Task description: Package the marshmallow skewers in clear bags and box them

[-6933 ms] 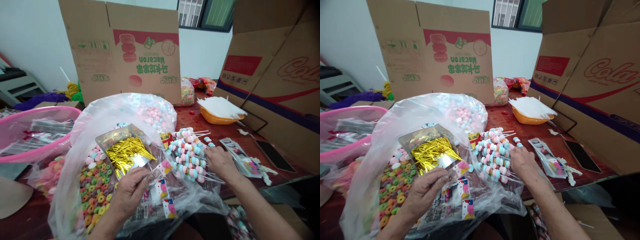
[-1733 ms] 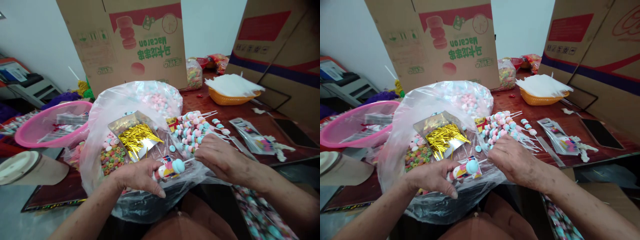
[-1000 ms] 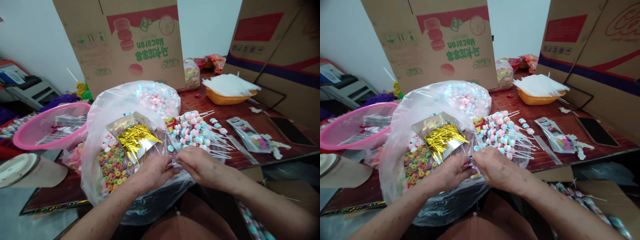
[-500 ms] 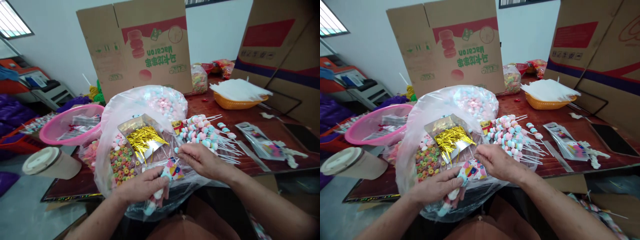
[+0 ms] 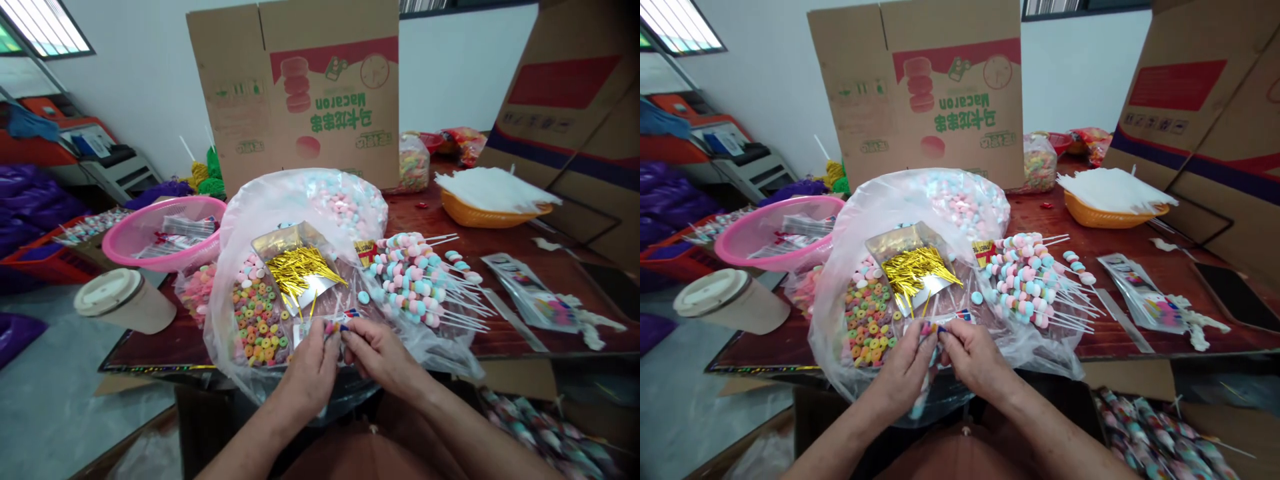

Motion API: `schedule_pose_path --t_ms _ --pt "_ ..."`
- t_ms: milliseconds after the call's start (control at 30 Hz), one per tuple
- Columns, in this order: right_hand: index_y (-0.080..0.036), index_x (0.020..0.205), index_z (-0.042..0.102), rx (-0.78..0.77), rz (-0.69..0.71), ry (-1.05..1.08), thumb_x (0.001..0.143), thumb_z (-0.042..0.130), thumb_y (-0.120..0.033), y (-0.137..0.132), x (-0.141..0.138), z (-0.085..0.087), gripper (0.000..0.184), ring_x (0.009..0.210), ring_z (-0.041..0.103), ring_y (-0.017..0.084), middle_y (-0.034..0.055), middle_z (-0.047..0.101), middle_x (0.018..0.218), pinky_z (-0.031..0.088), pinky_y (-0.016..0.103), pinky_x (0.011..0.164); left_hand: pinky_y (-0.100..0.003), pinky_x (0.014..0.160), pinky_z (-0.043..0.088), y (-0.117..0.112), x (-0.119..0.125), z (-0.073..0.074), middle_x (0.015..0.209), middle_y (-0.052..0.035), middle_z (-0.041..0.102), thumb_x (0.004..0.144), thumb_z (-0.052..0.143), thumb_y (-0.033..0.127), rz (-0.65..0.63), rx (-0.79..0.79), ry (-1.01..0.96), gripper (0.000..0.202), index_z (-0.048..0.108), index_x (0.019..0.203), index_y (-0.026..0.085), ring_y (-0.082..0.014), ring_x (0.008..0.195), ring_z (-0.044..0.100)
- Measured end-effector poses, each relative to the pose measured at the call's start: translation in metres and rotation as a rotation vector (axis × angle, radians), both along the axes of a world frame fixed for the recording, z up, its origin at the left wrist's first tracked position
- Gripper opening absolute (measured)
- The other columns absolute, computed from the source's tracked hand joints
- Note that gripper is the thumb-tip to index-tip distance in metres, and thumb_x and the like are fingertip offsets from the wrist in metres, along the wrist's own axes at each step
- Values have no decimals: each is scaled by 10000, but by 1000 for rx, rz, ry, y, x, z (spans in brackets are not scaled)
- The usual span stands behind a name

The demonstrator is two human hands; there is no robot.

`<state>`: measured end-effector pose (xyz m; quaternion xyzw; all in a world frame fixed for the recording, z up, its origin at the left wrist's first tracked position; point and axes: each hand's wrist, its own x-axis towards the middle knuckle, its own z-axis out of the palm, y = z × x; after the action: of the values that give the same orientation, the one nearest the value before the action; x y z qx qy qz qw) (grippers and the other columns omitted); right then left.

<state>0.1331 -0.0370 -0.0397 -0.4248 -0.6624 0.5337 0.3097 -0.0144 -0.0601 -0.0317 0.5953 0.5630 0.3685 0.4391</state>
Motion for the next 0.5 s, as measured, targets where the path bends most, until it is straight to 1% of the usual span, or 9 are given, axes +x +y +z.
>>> schedule_pose_path --t_ms 100,167,233,267,300,333,400,433,500 --pt "-187 640 462 212 -128 -54 866 412 -321 -8 -8 0 267 513 463 102 -25 506 555 350 217 502 -229 606 431 -4 -2 2 774 -14 573 858 457 401 -68 -168 -204 247 522 980 197 -131 666 525" --pt "-191 642 457 165 -146 -68 874 388 -308 -10 -10 2 269 476 451 98 -33 507 529 340 213 479 -206 536 398 -5 -3 6 673 8 527 850 454 423 -188 -277 -261 261 542 856 177 -113 585 481" --pt "-192 620 452 101 -127 -130 882 359 -284 -10 -12 1 293 415 428 93 -40 495 483 313 210 434 -205 545 387 -3 -5 10 638 15 501 838 463 419 -299 -257 -208 276 537 738 172 -115 598 461" --pt "-190 605 455 150 -119 -198 879 357 -267 -9 -12 1 302 409 427 96 -35 496 476 304 214 428 -209 577 392 -2 -6 12 652 13 509 824 483 405 -323 -214 -160 264 535 707 174 -121 634 464" --pt "-186 589 463 271 -120 -284 876 361 -249 -8 -12 1 311 421 437 103 -24 502 481 307 222 437 -213 602 395 0 -7 13 662 13 516 809 500 392 -329 -188 -121 248 534 691 176 -126 659 464" --pt "-181 577 475 455 -135 -368 871 369 -229 -6 -11 2 316 448 453 114 -9 513 492 320 234 460 -217 601 395 1 -8 13 656 15 517 798 504 393 -323 -209 -106 244 529 684 179 -126 651 462" --pt "-162 623 544 859 -198 -488 866 383 -183 -1 -7 8 292 553 509 148 34 570 564 373 269 556 -218 523 375 4 -11 10 601 23 499 790 480 434 -296 -361 -139 282 500 668 181 -114 556 447" --pt "-148 713 593 1022 -194 -522 866 376 -158 1 -5 13 266 651 547 177 66 619 651 400 301 635 -217 482 358 6 -13 9 578 25 492 794 453 456 -286 -447 -166 305 489 667 182 -108 507 438" --pt "-147 970 614 1232 -33 -552 858 368 -130 5 1 23 271 935 551 241 114 665 929 383 396 839 -220 458 360 7 -17 6 584 18 512 792 432 463 -288 -530 -204 310 494 683 180 -108 478 455"
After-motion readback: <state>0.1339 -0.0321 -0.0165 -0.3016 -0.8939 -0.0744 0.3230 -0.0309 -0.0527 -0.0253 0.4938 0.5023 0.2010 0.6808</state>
